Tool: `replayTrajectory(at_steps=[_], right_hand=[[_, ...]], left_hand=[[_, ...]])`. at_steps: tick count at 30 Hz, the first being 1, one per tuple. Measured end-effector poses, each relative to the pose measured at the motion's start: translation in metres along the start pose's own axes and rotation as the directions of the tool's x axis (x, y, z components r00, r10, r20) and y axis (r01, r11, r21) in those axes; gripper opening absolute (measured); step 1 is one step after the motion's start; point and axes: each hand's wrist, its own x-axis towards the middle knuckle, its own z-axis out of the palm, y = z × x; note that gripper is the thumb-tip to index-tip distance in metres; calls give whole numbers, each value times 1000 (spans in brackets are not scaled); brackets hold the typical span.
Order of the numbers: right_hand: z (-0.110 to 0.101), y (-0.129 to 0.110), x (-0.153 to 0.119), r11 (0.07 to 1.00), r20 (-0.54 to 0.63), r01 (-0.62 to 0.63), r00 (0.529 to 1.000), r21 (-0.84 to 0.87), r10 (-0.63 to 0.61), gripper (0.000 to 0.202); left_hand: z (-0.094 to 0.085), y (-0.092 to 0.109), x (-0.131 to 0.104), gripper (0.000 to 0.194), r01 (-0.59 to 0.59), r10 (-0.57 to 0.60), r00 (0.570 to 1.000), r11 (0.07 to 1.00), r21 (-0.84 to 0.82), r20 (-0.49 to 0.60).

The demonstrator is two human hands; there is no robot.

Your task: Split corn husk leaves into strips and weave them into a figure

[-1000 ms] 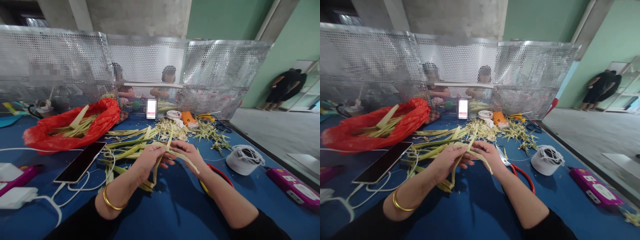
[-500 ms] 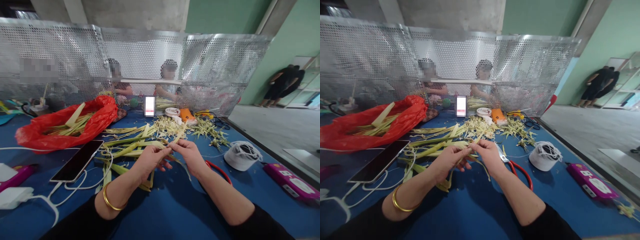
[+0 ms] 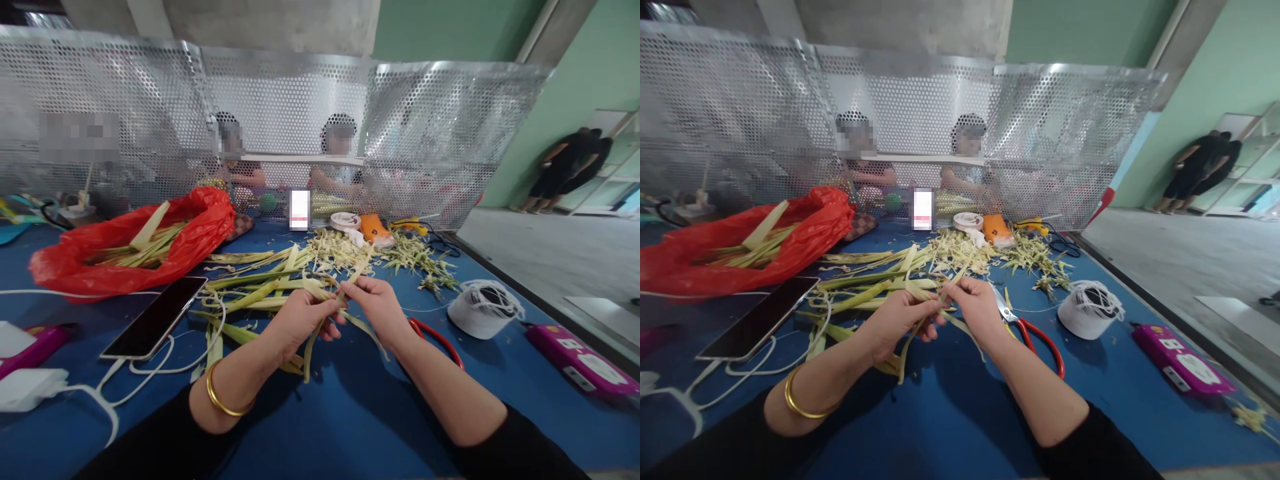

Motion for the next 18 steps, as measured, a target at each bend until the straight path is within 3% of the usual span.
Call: replayTrajectory(at_steps=[2,4,6,7,9,12,15,18], right_hand=[[-5,-4,0,971,-162,87,979,-222,-125,34],[-9,-11,-3,878,-307,196,885,-437,-351,34],[-10,-17,-6,750,-262,328,794,-575,-549,27],[-9,-18,-8,691,-176,395,780,-606,-601,22],[-5,-18,-9,626,24,492,797,-605,-603,10],[2,-12,-9,677,175,511,847,-529,-503,5],[6,-8,-9,771,128,449,888,-451,-442,13],[7,-7,-10,805,50,408,902,-430,-430,15]], left_hand=[[-1,-2,1,28,-1,0,1000,999,-34,-25],[-1,-3,2,29,-11,9,999,999,-42,-43],[1,-2,1,28,-13,12,999,1000,-13,-50],[3,-2,0,27,-6,7,999,1000,18,-52],[8,-2,-1,23,6,-1,999,995,100,-48],[15,-4,-2,20,7,1,999,982,187,-39],[18,-5,-4,17,16,-10,999,984,180,-32],[19,-4,-5,13,15,-17,1000,988,154,12]])
